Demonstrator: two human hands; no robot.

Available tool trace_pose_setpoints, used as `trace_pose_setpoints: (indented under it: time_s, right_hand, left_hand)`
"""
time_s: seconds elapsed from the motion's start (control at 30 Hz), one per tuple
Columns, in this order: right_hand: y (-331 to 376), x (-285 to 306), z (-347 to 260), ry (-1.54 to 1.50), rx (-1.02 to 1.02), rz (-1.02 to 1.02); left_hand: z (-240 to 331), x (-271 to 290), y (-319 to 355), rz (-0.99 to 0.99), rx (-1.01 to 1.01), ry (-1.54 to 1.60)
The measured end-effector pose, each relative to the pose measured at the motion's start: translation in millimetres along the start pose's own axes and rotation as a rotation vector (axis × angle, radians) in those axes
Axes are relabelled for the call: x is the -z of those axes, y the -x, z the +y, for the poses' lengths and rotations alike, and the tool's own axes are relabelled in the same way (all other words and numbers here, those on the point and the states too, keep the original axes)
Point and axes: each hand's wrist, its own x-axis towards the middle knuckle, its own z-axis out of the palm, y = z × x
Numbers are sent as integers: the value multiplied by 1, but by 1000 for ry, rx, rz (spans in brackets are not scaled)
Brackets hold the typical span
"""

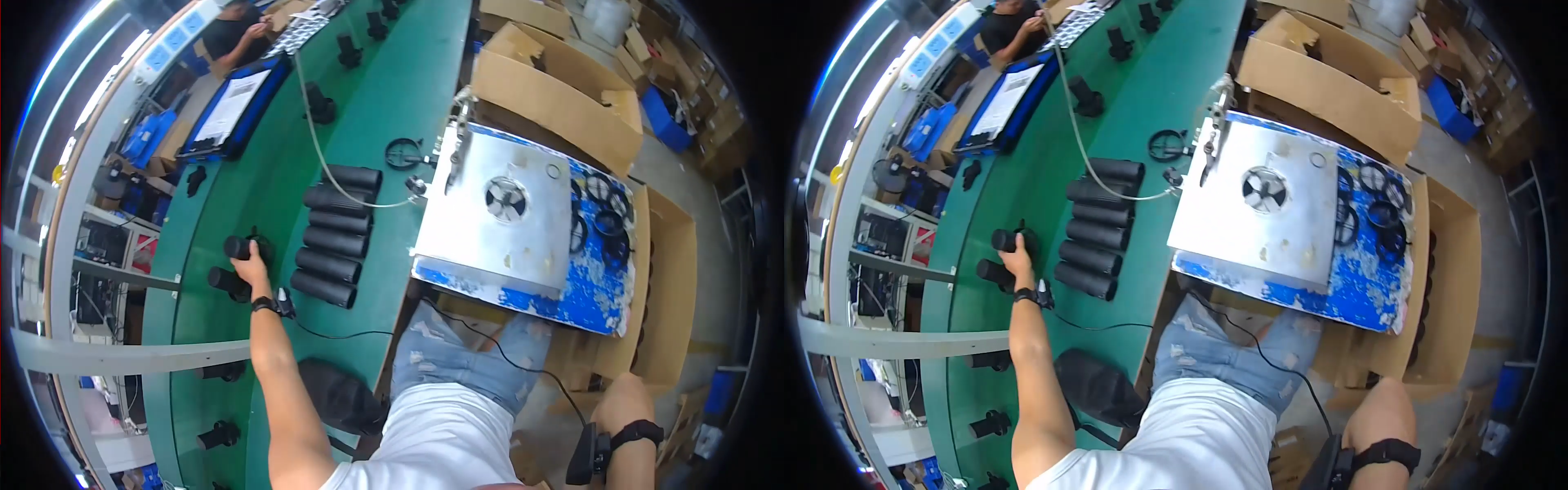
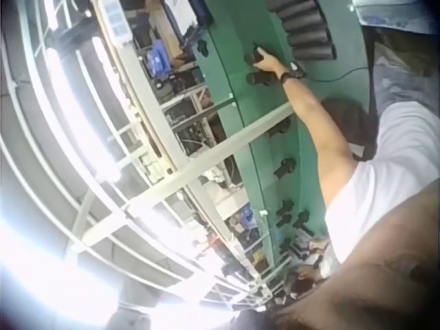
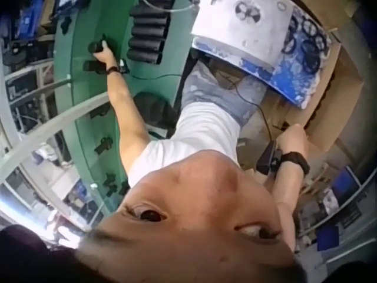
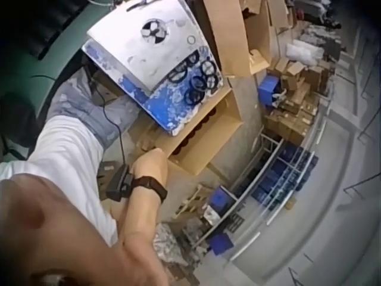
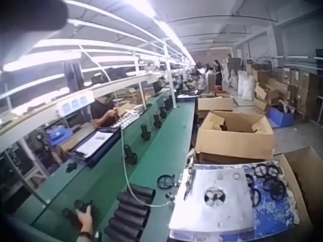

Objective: The person assembles a device by fitting a circular frame onto a machine, inserting a cylindrical component into it, and pressing them together. After removing the completed assembly and setting it aside, they repeat the process with several more units.

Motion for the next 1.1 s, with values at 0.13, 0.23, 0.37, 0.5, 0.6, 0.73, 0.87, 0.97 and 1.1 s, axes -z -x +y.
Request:
trace_pose_setpoints:
  time_s: [0.13,0.23,0.37,0.5,0.6,0.73,0.87,0.97,1.1]
  right_hand:
    - [2,2,-4,-8,-3,-9]
    - [5,0,-4,-1,18,7]
    - [-5,13,-7,17,31,5]
    - [8,17,-10,23,31,12]
    - [9,24,-22,45,42,30]
    - [15,31,-21,23,57,20]
    - [1,59,-39,67,175,22]
    - [10,103,19,342,-97,272]
    - [110,133,208,893,-810,196]
  left_hand:
    - [-15,26,-8,-109,56,-72]
    - [-5,22,-18,-21,59,-71]
    - [9,40,-1,51,-70,-129]
    - [68,73,66,-40,-213,122]
    - [140,102,137,-286,-368,428]
    - [169,128,226,-517,-426,498]
    - [192,128,290,-807,-355,632]
    - [183,128,332,-1038,-314,615]
    - [160,129,355,-1264,-351,506]
